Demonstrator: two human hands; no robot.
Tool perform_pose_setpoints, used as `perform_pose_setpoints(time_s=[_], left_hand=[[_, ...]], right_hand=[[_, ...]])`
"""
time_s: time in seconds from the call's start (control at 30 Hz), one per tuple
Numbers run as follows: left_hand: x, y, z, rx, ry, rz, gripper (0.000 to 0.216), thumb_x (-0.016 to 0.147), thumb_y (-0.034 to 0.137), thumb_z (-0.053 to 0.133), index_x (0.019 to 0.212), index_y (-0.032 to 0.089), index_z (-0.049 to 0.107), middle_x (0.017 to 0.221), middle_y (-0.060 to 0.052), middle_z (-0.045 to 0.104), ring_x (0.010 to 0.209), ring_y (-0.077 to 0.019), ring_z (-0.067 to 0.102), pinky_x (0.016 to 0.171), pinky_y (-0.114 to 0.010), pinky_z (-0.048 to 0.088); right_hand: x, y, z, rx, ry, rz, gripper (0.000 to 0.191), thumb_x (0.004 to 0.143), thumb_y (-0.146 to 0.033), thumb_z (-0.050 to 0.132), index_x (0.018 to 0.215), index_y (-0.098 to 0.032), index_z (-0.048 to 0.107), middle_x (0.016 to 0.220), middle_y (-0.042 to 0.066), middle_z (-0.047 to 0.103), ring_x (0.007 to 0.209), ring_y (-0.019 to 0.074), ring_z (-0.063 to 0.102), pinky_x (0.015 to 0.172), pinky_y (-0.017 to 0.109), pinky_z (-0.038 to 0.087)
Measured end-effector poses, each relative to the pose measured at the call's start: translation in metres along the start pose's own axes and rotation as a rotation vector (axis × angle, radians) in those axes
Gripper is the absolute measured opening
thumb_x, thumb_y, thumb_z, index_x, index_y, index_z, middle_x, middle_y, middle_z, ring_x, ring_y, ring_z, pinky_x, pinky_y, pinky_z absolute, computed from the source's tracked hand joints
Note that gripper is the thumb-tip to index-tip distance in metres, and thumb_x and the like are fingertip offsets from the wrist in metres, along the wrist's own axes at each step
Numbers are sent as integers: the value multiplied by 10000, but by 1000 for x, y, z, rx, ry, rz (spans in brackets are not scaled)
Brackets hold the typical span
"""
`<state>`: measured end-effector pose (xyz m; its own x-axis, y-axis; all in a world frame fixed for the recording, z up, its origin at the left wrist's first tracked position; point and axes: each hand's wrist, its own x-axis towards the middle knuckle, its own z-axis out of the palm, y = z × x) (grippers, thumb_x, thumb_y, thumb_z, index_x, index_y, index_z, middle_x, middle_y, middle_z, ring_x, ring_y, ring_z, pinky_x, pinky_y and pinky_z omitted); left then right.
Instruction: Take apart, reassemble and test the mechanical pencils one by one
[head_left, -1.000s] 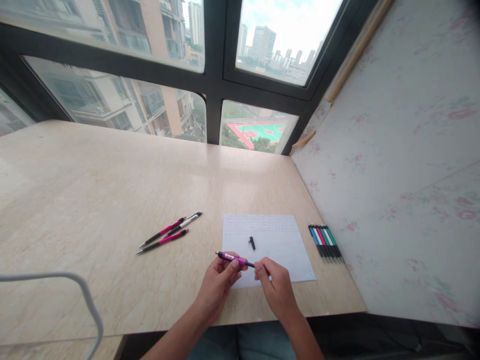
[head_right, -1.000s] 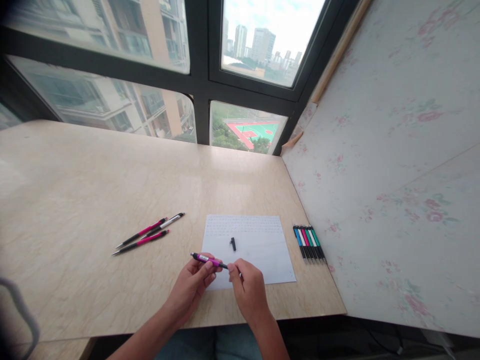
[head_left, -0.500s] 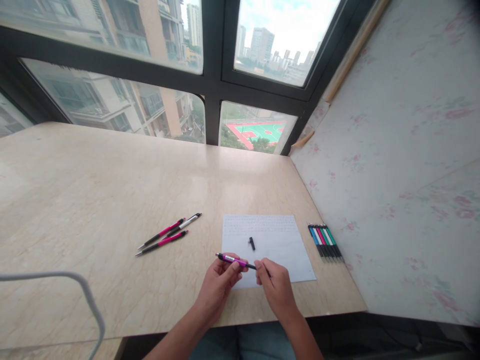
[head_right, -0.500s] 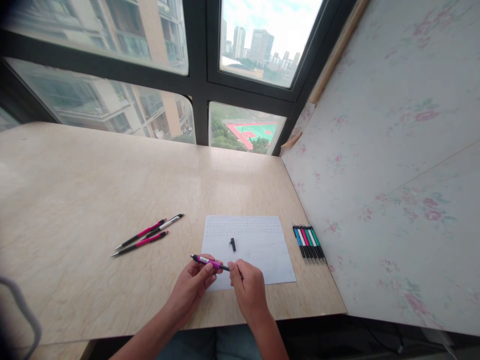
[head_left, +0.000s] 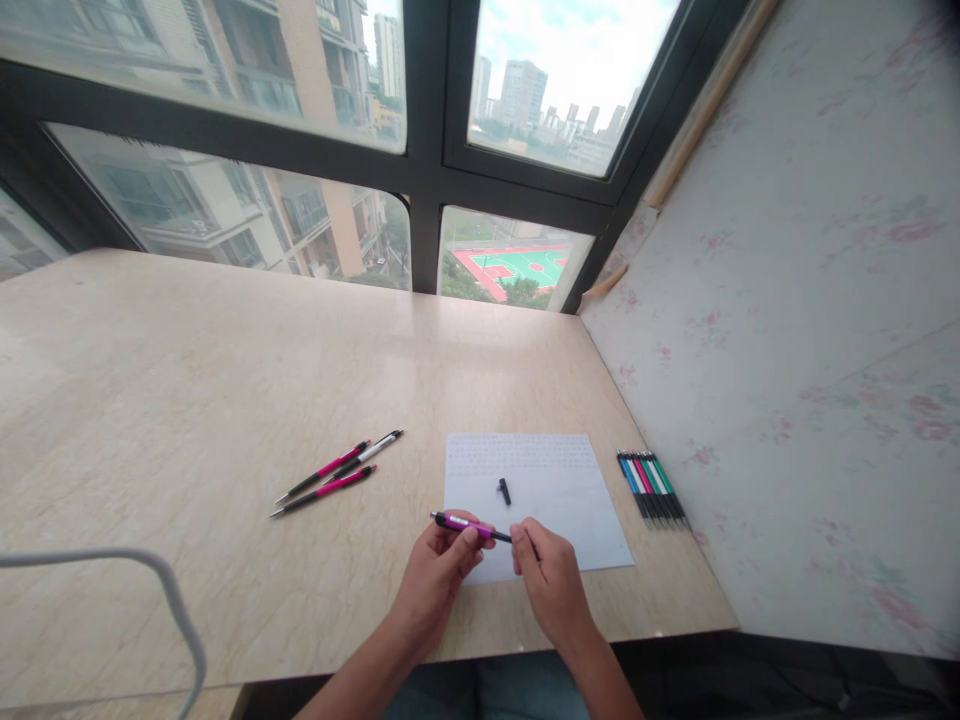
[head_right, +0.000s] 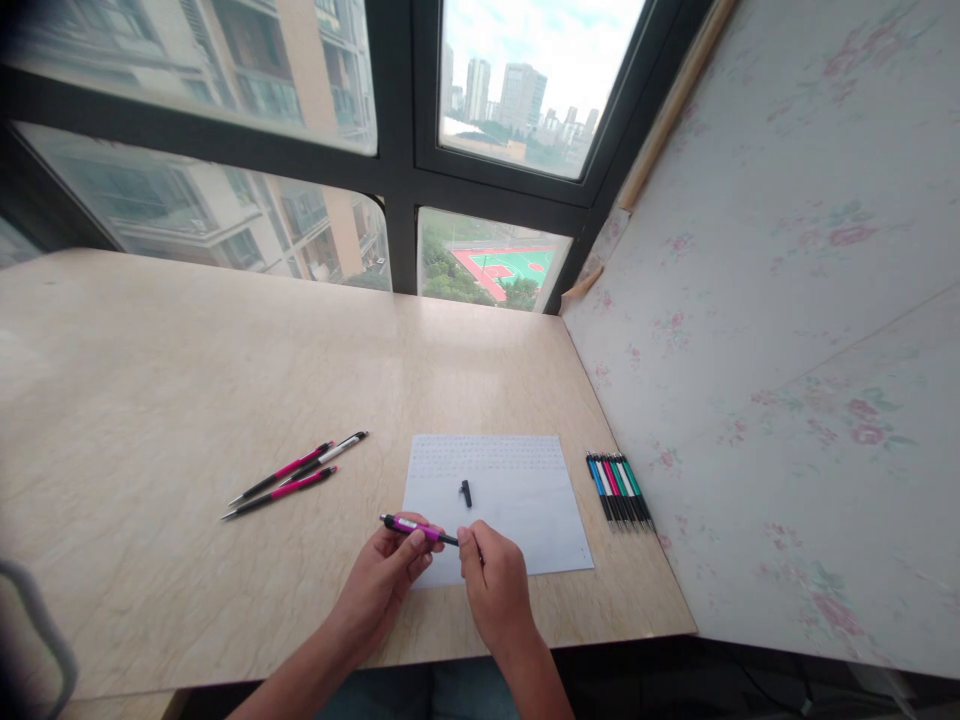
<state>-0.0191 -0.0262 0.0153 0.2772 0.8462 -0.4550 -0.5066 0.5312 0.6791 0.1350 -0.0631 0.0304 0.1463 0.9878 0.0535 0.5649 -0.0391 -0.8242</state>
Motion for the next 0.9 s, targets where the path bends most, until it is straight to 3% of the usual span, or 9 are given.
perform_pose_setpoints(time_s=[0.1, 0.2, 0.33, 0.47, 0.57, 0.77, 0.9], left_hand=[[1, 0, -1, -8, 15, 5, 303, 666, 329, 836, 866, 174, 670, 826, -28, 697, 783, -145, 656, 685, -216, 485], [3, 0, -2, -27, 41, 6, 318, 672, 354, 830, 878, 174, 667, 851, -32, 699, 791, -140, 655, 690, -213, 486], [5, -1, -3, -40, 58, 3, 351, 655, 367, 839, 891, 173, 667, 862, -36, 702, 791, -142, 661, 702, -220, 493], [6, -1, -4, -46, 68, 9, 362, 638, 363, 850, 883, 167, 668, 848, -38, 701, 779, -149, 666, 694, -227, 495], [7, 0, -4, -39, 61, 14, 351, 646, 356, 845, 887, 168, 672, 858, -41, 704, 786, -152, 667, 697, -227, 496], [7, 2, -5, -41, 65, 8, 346, 655, 350, 843, 892, 164, 672, 864, -46, 701, 784, -147, 665, 690, -220, 496], [7, 3, -6, -51, 63, 20, 334, 675, 349, 831, 903, 163, 672, 858, -37, 695, 784, -134, 659, 696, -212, 493]], right_hand=[[7, 8, -6, 161, -41, 51, 492, 999, -462, 317, 658, -191, 546, 591, 6, 600, 556, 140, 555, 555, 238, 394], [21, 22, -9, 181, 59, 85, 472, 986, -468, 311, 736, -186, 593, 667, 42, 657, 604, 167, 598, 539, 252, 417], [39, 33, -1, -228, 181, 7, 171, 874, -315, 522, 856, -196, 644, 792, 50, 663, 695, 192, 601, 643, 290, 439], [46, 32, 17, -502, 193, -44, 78, 832, -242, 567, 876, -218, 627, 873, 69, 637, 861, 233, 582, 654, 290, 418], [47, 31, 26, -573, 204, -22, 32, 825, -242, 585, 852, -226, 595, 876, 71, 614, 861, 235, 561, 600, 277, 391], [45, 40, 22, -534, 285, 11, 81, 843, -206, 525, 801, -221, 592, 828, 70, 616, 833, 225, 568, 591, 274, 384], [38, 43, 6, -335, 301, 48, 117, 856, -263, 524, 843, -201, 622, 823, 75, 659, 768, 225, 610, 642, 307, 442]])
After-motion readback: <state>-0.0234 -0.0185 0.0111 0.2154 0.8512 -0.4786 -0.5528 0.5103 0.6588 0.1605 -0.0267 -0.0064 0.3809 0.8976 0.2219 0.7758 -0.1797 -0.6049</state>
